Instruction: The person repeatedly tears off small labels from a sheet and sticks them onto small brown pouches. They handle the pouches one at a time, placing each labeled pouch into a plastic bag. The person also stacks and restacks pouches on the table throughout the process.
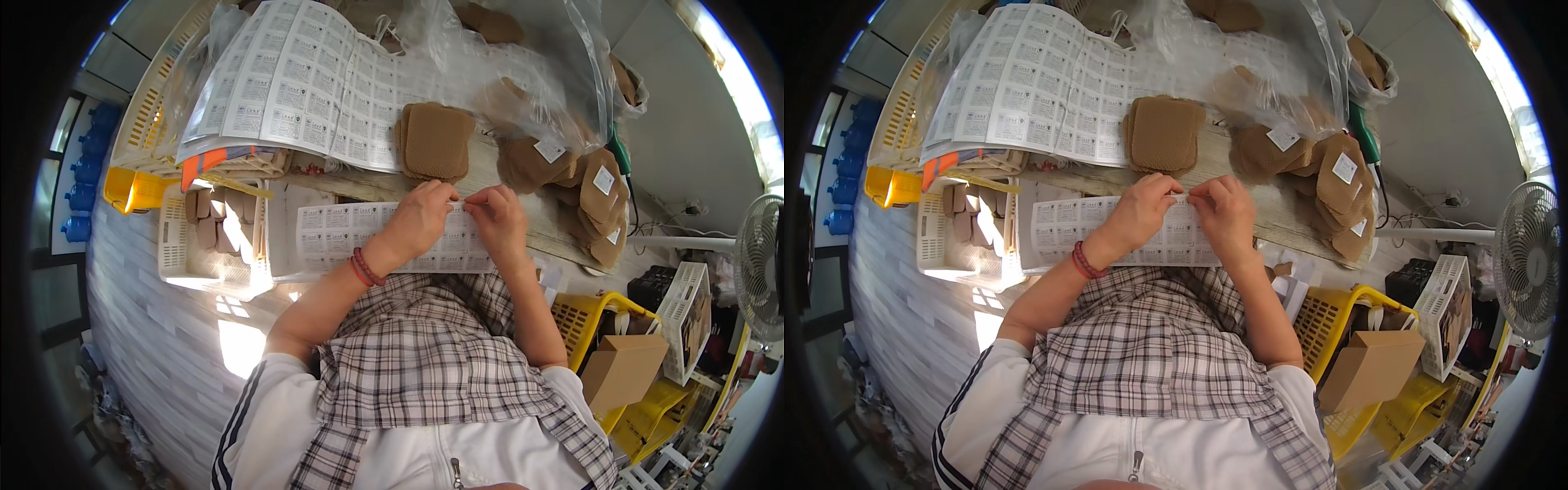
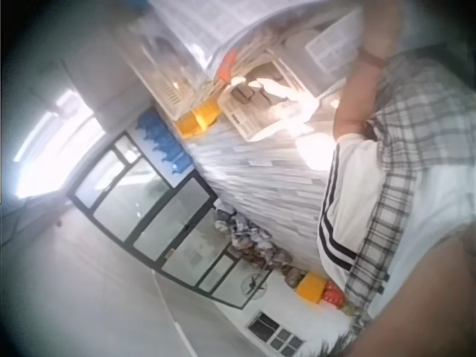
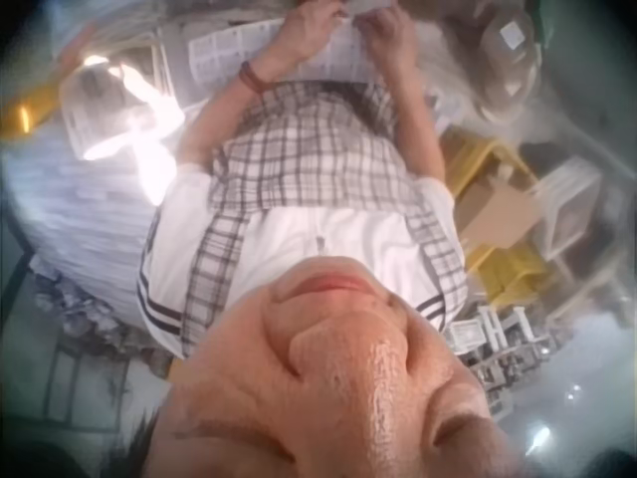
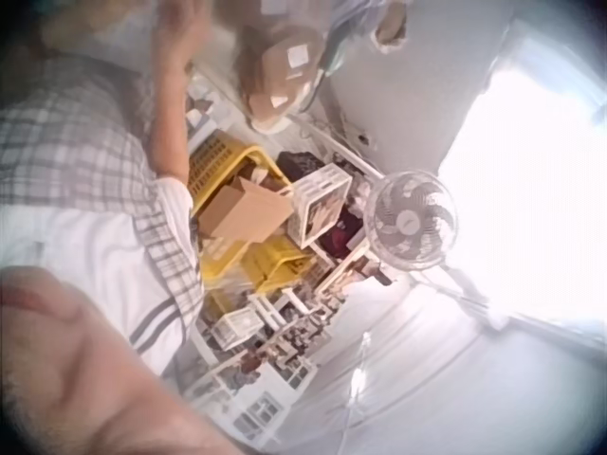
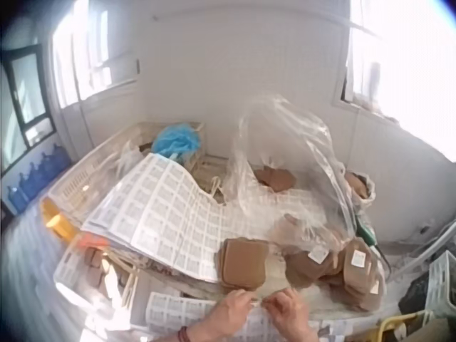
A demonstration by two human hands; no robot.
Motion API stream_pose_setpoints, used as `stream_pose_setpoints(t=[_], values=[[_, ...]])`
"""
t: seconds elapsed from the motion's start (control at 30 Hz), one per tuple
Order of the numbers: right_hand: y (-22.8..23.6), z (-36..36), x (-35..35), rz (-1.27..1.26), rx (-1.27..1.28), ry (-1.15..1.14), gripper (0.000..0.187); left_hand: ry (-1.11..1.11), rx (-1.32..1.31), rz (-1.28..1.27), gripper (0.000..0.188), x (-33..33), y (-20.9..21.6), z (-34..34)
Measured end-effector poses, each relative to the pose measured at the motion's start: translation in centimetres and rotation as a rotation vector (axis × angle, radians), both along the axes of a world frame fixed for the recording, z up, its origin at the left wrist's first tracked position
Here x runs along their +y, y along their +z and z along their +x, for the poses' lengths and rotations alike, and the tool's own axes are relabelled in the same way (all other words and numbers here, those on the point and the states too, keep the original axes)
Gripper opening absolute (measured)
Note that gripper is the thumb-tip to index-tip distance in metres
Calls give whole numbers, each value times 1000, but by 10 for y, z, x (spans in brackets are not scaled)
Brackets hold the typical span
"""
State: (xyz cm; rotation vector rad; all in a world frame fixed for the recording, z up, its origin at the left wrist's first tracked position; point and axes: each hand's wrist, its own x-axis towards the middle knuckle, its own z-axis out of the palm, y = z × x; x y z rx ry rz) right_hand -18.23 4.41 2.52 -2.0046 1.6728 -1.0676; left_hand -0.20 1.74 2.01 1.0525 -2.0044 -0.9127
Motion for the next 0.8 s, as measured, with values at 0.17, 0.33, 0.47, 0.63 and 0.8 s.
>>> stream_pose_setpoints(t=[0.17,0.33,0.47,0.63,0.8], values=[[-7,4,2,-186,-7,33,14,73,-92,11,13,4,8,8],[-10,4,13,-489,119,213,15,76,-138,548,13,-12,21,28],[-7,-1,22,-161,-493,194,9,33,-20,503,14,-22,10,36],[12,-18,-38,205,-979,14,5,22,-262,-44,10,-9,28,28],[-7,2,-104,339,-869,82,5,52,-244,-336,10,-23,12,19]])
